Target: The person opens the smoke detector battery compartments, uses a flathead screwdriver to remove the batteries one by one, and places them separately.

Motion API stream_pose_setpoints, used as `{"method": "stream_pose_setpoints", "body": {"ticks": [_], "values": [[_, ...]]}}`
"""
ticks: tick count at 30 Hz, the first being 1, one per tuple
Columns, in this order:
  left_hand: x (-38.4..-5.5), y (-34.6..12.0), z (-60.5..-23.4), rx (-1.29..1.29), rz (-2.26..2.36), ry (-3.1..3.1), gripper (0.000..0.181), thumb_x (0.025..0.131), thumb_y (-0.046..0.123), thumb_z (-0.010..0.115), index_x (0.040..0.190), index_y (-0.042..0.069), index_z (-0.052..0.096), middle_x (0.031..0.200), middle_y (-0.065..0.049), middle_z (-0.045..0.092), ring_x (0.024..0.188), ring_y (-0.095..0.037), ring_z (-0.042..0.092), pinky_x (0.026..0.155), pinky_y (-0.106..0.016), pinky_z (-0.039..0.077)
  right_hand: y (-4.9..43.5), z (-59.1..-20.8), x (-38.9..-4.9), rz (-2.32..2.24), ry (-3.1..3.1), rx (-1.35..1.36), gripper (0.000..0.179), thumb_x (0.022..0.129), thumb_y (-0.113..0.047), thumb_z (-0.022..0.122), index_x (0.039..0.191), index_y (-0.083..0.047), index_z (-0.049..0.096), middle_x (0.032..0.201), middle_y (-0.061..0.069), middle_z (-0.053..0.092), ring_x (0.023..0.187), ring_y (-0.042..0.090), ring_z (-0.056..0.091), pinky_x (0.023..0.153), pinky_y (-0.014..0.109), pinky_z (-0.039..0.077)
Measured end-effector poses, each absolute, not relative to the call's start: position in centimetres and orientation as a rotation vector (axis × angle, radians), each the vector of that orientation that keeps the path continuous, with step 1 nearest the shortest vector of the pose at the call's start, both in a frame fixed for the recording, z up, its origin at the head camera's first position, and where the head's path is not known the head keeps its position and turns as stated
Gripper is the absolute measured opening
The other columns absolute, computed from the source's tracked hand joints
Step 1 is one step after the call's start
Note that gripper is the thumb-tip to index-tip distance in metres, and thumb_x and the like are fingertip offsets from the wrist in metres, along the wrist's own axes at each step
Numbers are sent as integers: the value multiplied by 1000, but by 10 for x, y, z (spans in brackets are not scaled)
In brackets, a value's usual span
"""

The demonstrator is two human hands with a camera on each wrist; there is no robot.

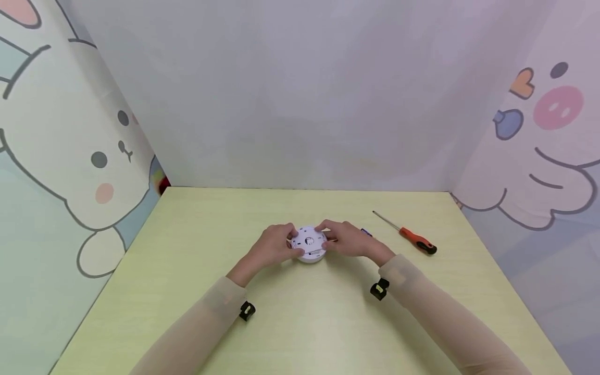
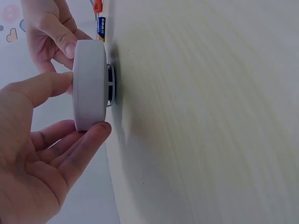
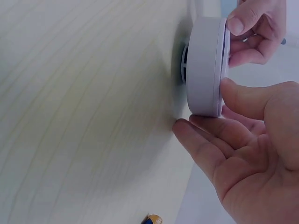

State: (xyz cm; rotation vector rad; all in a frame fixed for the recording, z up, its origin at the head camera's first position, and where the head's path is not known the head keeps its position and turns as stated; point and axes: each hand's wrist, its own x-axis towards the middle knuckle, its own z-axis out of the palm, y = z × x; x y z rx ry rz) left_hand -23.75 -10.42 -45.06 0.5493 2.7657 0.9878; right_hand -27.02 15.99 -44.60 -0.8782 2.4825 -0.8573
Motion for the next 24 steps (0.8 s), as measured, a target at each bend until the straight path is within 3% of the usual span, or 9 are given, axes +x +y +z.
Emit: {"method": "stream_pose_setpoints", "body": {"ticks": [8, 16, 24], "values": [[-237, -107, -450, 592, 951, 2762, 38, 89, 34, 89, 111, 9, 71, 93, 3, 70, 79, -12, 60, 72, -27, 52, 158, -441, -265, -835, 2458, -929, 45, 106, -20, 69, 145, -6, 51, 146, 23, 61, 127, 25, 65, 104, 46, 54], [-237, -107, -450, 582, 945, 2764, 39, 89, 34, 88, 113, 8, 71, 95, 1, 71, 80, -12, 61, 72, -27, 53, 156, -442, -262, -813, 2483, -880, 70, 93, -32, 85, 147, -9, 48, 148, 21, 60, 127, 24, 64, 104, 44, 52], [-237, -107, -447, 594, 930, 2755, 41, 90, 34, 88, 115, 7, 71, 95, 1, 70, 80, -12, 60, 72, -27, 53, 156, -443, -262, -798, 2532, -923, 69, 90, -28, 89, 143, -8, 50, 145, 24, 62, 118, 22, 65, 99, 43, 53]]}}
